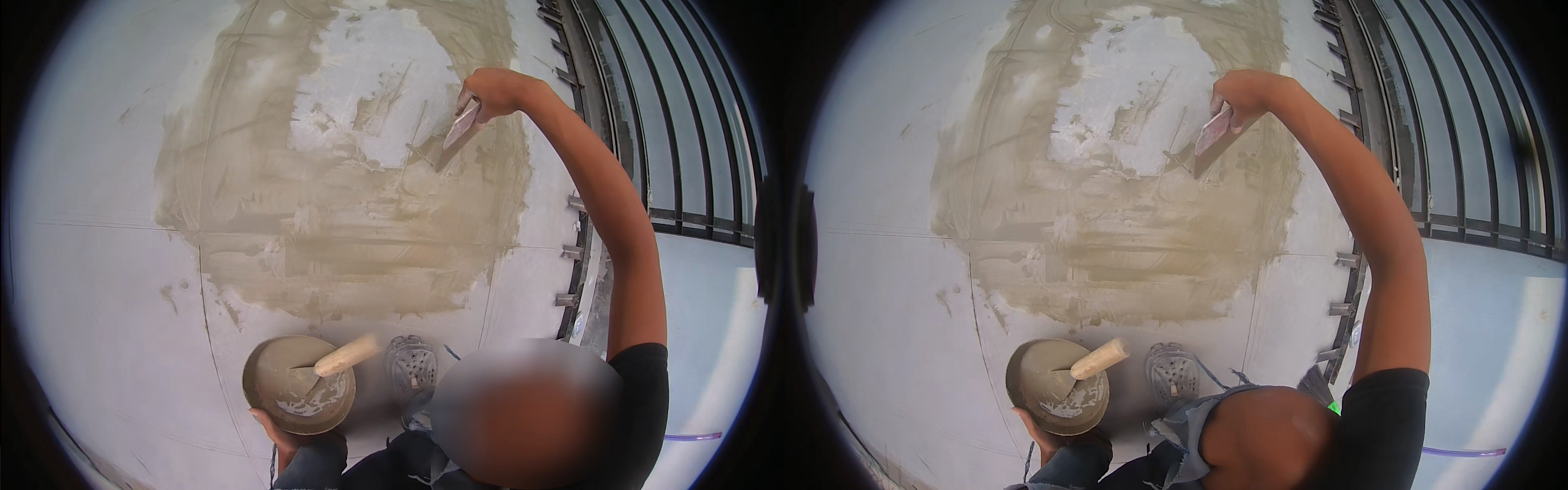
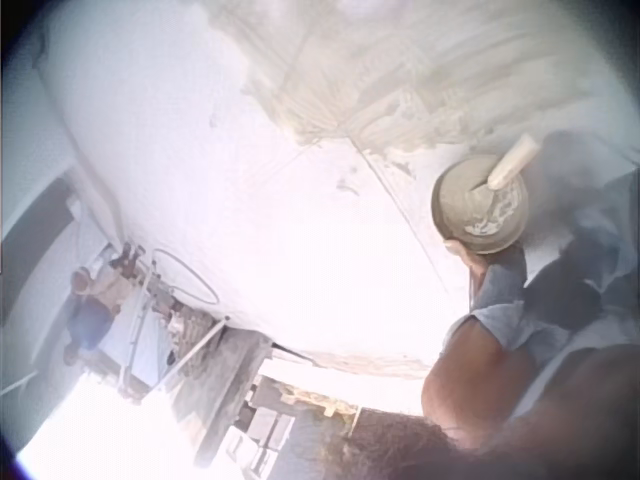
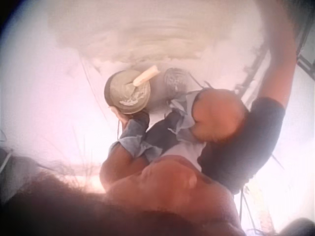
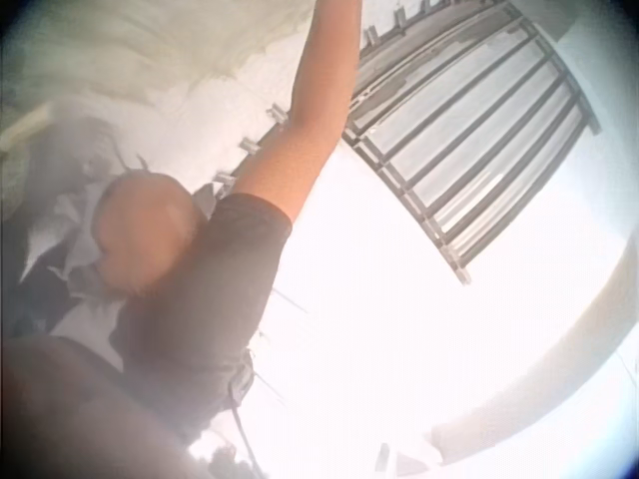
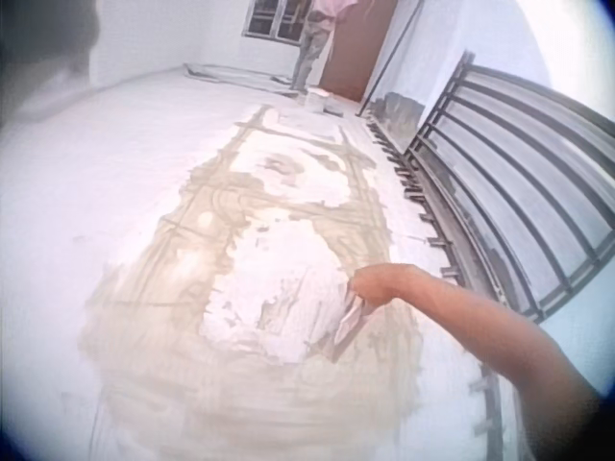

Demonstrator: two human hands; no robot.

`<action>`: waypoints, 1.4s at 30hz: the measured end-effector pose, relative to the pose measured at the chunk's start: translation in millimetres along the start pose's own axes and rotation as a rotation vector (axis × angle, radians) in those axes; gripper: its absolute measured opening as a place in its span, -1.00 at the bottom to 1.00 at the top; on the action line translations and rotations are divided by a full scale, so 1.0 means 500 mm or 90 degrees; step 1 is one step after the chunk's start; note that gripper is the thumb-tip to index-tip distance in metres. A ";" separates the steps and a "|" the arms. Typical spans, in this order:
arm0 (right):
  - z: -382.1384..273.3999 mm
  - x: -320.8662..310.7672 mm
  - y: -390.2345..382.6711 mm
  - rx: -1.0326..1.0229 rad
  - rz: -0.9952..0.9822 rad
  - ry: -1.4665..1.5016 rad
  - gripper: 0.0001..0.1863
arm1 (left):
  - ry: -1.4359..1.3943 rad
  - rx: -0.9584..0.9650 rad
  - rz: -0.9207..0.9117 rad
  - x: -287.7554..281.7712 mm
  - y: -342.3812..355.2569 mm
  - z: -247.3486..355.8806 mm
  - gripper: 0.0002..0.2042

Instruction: The person scoops grout from a metal bowl with a trowel and spreads it into the gaps between floor tiles using a pink float. They repeatedly smooth the grout over the tile surface and occasionally scrape excess material back into the bowl.

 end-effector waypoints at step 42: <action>-0.206 0.323 -0.327 0.377 0.409 0.469 -0.58 | 0.699 0.342 0.028 0.053 0.047 0.092 -0.47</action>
Point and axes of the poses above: each hand's wrist, its own y-axis towards the middle knuckle, its own x-axis out of the palm, z = x × y, the point moved 4 cm from there along y, towards the middle knuckle, and after that the axes turned 1 degree about y, right-handed, at the moved point
